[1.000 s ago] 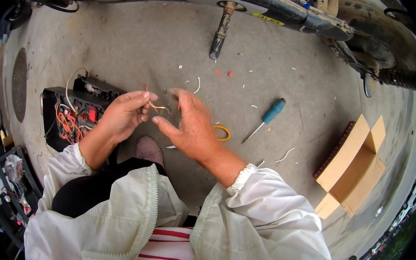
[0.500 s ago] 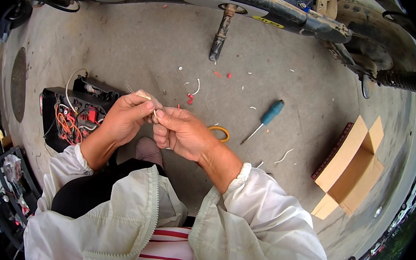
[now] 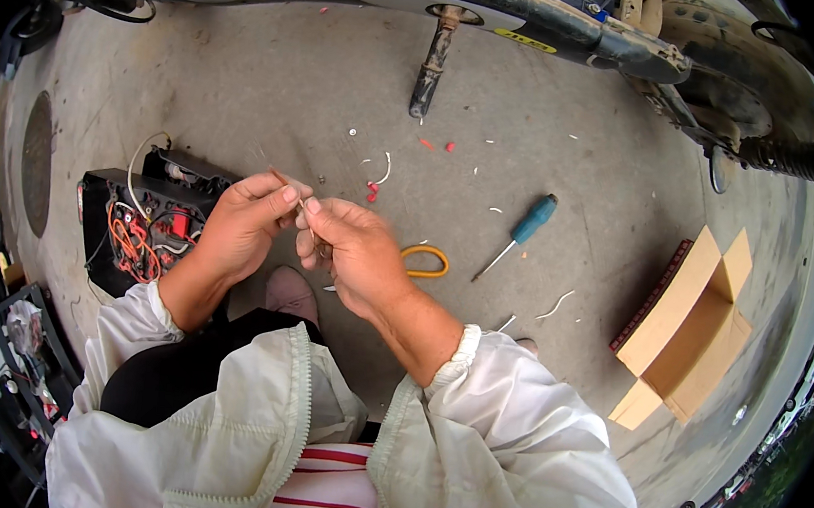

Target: The person strips insulation from multiple wires using shears, twists the exposed strands, and connects them to a scooter's battery terminals. The person then stands and adjusts the scooter's handlebars.

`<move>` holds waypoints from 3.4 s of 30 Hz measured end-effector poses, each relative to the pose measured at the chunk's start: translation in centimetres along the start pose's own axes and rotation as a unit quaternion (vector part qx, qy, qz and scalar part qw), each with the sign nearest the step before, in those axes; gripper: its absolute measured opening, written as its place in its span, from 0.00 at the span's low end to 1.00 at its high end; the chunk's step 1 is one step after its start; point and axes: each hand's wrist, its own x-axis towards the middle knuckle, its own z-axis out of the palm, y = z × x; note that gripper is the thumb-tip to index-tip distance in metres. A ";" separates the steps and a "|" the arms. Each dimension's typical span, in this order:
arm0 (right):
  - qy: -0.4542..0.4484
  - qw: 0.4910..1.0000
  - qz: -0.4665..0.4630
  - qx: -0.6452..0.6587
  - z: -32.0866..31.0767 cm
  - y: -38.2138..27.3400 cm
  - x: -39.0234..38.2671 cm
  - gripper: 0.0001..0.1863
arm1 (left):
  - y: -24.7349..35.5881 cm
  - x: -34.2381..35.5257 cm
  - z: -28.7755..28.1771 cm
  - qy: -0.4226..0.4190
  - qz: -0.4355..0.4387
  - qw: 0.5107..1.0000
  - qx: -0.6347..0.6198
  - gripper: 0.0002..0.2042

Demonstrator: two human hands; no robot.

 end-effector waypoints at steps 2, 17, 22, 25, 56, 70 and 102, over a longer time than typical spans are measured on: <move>-0.054 0.992 0.068 0.093 -0.7 0.1 0.0 0.12 | -0.1 -0.1 -0.3 -0.029 -0.015 0.999 -0.042 0.05; -0.074 0.990 -0.008 -0.120 -1.2 -0.6 0.2 0.12 | 0.5 -0.4 -0.1 -0.047 -0.033 0.995 -0.085 0.06; -0.052 0.993 -0.013 -0.102 -0.3 0.0 -0.2 0.09 | 0.1 -0.3 -0.6 -0.057 -0.039 0.994 -0.080 0.05; 0.007 0.979 -0.073 -0.189 -0.6 0.7 0.0 0.09 | -0.7 0.1 -0.9 -0.037 0.009 0.999 -0.003 0.05; -0.061 0.982 -0.008 -0.177 -1.6 1.9 -0.7 0.16 | 0.0 -0.4 -1.4 -0.081 -0.078 0.989 -0.094 0.06; -0.082 0.964 0.012 -0.251 -1.3 2.7 -0.3 0.15 | -1.4 -0.1 -2.2 -0.053 -0.105 0.989 -0.094 0.07; -0.016 0.435 -0.279 -0.856 -8.6 -0.4 12.9 0.08 | 0.2 0.9 -3.8 0.120 -0.105 0.985 -0.072 0.09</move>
